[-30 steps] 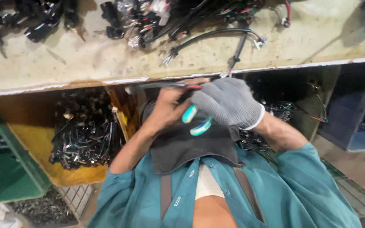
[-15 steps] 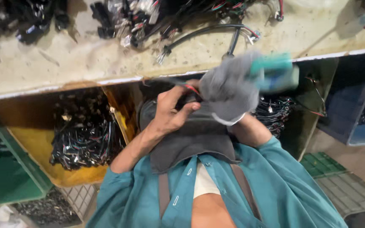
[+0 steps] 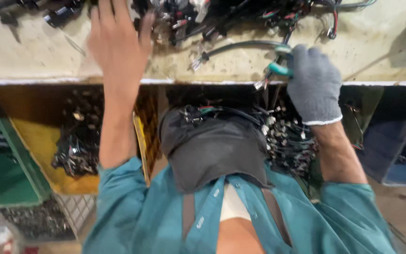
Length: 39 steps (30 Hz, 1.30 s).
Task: The person transfers a bundle of wires from a bin onto a workbench, then uses pliers to cut the black outer sheath and individual colored wires from each harness. Cut pieces are dropped into a lower bin. The process is repeated for multiple wire harnesses.
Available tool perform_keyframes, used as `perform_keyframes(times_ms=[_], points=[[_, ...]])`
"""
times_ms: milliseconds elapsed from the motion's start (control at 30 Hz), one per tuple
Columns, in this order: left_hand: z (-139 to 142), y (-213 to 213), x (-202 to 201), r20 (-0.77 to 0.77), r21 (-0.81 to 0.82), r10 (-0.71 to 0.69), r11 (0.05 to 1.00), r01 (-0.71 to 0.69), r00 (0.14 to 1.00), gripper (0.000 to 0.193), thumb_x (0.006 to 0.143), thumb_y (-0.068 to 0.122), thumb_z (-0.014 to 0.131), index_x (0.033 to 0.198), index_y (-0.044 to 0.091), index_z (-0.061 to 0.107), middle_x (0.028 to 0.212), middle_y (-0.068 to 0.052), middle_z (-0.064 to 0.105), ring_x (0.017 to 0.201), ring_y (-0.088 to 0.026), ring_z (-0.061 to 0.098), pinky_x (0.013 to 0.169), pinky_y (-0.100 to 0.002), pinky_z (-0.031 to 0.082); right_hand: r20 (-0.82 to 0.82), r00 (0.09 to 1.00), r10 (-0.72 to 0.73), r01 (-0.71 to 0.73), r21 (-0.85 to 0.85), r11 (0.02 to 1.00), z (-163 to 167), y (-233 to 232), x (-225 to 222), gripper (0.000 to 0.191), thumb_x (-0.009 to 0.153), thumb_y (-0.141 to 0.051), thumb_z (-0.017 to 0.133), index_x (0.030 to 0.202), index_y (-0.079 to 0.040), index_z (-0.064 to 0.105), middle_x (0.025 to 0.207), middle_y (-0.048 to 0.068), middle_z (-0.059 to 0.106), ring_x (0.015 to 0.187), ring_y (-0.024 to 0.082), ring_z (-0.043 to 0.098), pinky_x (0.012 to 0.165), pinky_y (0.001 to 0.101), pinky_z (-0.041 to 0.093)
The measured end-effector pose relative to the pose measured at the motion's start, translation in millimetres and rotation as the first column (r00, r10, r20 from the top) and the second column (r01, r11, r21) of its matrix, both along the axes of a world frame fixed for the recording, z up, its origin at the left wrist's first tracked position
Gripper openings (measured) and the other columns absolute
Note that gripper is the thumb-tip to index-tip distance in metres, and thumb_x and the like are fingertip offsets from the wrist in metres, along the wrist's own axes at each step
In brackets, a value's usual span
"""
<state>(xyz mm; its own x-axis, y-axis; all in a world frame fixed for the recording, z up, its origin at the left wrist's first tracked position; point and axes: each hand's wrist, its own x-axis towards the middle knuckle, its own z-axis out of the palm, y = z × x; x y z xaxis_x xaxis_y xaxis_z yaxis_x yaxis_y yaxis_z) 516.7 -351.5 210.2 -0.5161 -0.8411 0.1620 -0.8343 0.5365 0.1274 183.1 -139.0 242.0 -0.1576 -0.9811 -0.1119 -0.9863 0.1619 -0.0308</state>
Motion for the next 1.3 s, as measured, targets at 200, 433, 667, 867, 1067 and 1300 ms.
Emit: perform_keyframes(times_ms=[200,433,667,867,1067,1300], points=[[-5,-18,2,-0.72,0.33,0.118,0.925,0.187,0.684,0.052,0.095,0.036,0.073,0.132,0.005,0.053,0.123,-0.012,0.065,0.11,-0.024,0.07,0.086,-0.038,0.061,0.379,0.919,0.104,0.002,-0.269,0.963,0,-8,-11,0.041,0.095,-0.009,0.072,0.133,-0.002,0.059,0.107,0.016,0.07,0.093,0.032,0.072,0.078,0.0428,0.059],[37,112,-29,-0.604,0.765,0.554,0.203,0.611,0.573,0.035,0.093,0.01,0.071,0.128,0.003,0.07,0.094,-0.01,0.071,0.074,-0.016,0.066,0.062,-0.03,0.055,0.834,0.511,0.206,0.203,-0.35,0.914,60,-6,59,0.01,0.1,-0.021,0.067,0.108,-0.016,0.063,0.093,0.006,0.066,0.085,0.016,0.065,0.08,0.032,0.052],[20,129,-56,-0.783,0.538,0.06,0.563,0.627,0.619,0.037,0.097,0.02,0.074,0.127,0.001,0.065,0.122,-0.016,0.072,0.116,-0.029,0.072,0.1,-0.035,0.056,0.675,0.647,0.354,-0.216,-0.284,0.934,34,-6,67,0.016,0.086,-0.019,0.071,0.1,-0.013,0.066,0.082,0.005,0.066,0.075,0.022,0.065,0.066,0.0361,0.049],[29,132,-53,-0.832,0.534,0.165,0.501,0.681,0.53,0.035,0.098,0.016,0.073,0.129,0.001,0.066,0.125,-0.014,0.074,0.117,-0.028,0.074,0.103,-0.036,0.056,0.919,-0.37,0.14,0.517,0.078,0.852,22,21,94,0.016,0.09,-0.01,0.071,0.104,-0.009,0.064,0.089,0.008,0.065,0.08,0.025,0.066,0.068,0.0363,0.051],[17,152,-54,-0.862,0.486,0.131,0.484,0.727,0.489,0.039,0.094,0.018,0.077,0.127,0.002,0.063,0.115,-0.013,0.074,0.105,-0.027,0.077,0.095,-0.037,0.06,0.756,-0.615,0.223,0.539,0.197,0.819,18,21,100,0.018,0.093,0.0,0.071,0.108,-0.006,0.062,0.096,0.011,0.063,0.085,0.027,0.066,0.071,0.0365,0.054],[-24,160,-56,-0.146,0.625,-0.546,0.596,0.504,0.825,0.048,0.092,0.017,0.062,0.139,0.007,0.061,0.092,-0.018,0.072,0.072,-0.035,0.072,0.058,-0.047,0.056,0.132,0.978,0.162,-0.042,-0.634,0.772,22,-70,17,0.028,0.088,0.007,0.071,0.112,-0.003,0.062,0.103,0.013,0.063,0.087,0.027,0.067,0.07,0.0343,0.055]])
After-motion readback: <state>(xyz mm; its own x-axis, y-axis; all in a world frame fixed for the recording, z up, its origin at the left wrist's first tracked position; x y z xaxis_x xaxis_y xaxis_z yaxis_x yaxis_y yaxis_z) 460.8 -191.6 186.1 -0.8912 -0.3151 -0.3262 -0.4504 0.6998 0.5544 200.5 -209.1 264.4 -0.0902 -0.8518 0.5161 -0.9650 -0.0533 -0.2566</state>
